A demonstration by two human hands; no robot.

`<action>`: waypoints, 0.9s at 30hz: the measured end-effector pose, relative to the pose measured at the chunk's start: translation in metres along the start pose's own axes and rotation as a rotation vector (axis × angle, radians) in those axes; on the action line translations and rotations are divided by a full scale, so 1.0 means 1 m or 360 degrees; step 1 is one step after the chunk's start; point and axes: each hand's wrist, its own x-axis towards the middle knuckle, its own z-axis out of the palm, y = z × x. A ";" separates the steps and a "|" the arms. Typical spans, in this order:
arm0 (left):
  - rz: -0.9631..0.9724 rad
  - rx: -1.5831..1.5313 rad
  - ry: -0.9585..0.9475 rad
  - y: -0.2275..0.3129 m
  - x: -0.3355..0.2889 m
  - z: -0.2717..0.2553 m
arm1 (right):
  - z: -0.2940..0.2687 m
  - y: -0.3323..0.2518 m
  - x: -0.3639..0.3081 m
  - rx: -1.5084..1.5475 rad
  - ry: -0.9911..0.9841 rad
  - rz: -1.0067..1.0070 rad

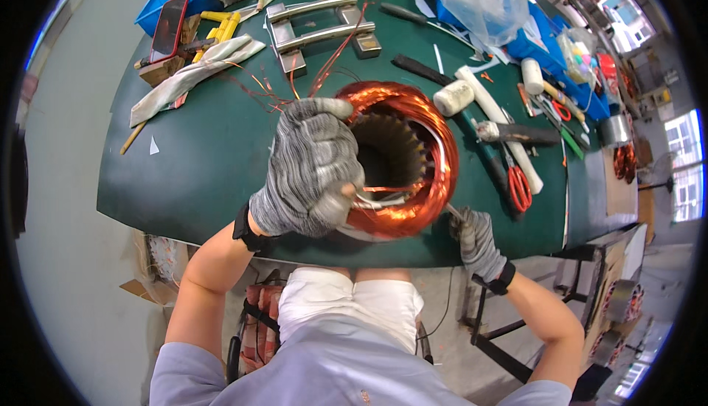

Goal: The recorder is winding and securing copper wires on a motor stator using thread and scissors.

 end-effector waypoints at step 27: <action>0.0056 0.1309 -0.0466 -0.012 0.141 -0.091 | -0.003 -0.042 0.007 -0.0514 0.0395 -0.1019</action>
